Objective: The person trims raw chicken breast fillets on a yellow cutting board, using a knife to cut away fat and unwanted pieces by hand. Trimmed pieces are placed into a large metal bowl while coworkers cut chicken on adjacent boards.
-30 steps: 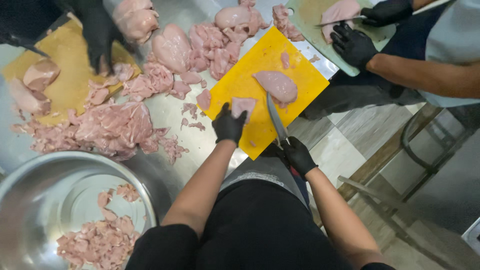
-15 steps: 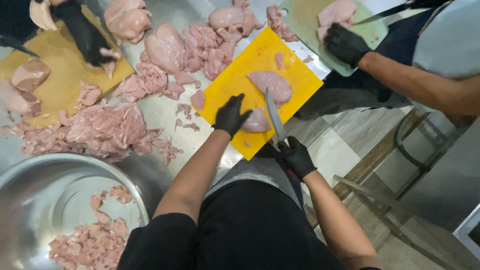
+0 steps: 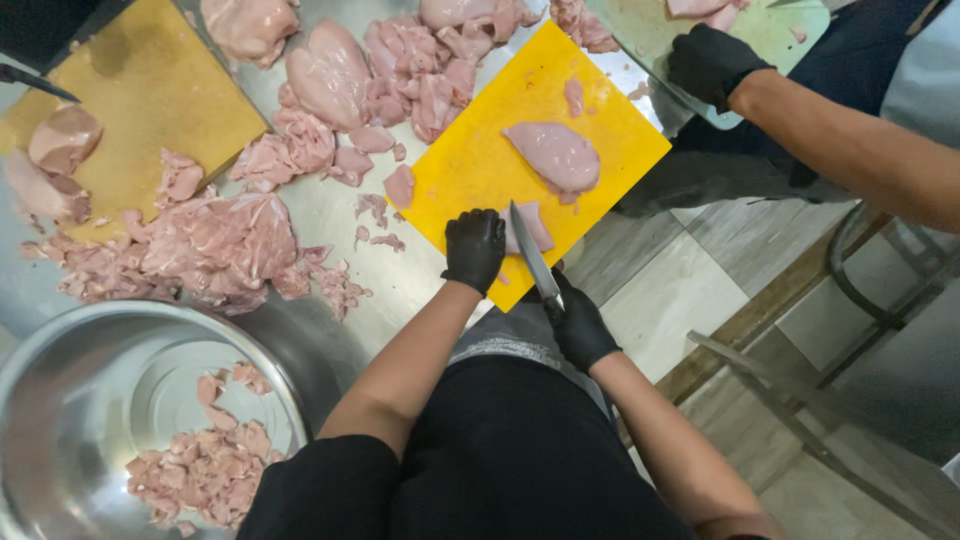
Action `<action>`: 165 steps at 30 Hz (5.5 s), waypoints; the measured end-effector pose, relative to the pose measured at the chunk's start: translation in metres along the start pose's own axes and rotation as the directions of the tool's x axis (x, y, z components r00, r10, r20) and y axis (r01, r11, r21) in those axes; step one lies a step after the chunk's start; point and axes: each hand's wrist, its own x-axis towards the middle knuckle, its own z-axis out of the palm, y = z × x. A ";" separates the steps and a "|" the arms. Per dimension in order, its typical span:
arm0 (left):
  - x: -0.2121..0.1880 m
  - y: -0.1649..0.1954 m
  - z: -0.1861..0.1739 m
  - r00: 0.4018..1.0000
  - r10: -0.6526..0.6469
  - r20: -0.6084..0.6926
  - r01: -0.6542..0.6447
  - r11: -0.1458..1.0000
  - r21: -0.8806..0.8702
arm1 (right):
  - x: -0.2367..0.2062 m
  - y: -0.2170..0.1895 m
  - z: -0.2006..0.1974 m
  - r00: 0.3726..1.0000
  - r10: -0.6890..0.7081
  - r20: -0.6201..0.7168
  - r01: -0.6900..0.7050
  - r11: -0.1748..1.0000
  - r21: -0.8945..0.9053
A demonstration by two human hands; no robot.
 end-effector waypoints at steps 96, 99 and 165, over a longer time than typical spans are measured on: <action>0.034 -0.062 -0.066 0.943 -0.174 -0.284 0.086 0.950 -0.299 | -0.002 -0.010 -0.003 0.857 0.498 0.135 -0.516 0.832 0.203; 0.013 -0.026 -0.051 0.990 -0.118 -0.076 0.093 0.956 -0.277 | -0.010 0.009 -0.003 0.915 0.395 0.088 -0.391 0.919 -0.052; 0.028 0.000 -0.006 0.971 -0.191 -0.142 0.176 0.978 -0.116 | -0.032 0.003 -0.051 0.819 0.416 0.396 -0.300 0.898 -0.323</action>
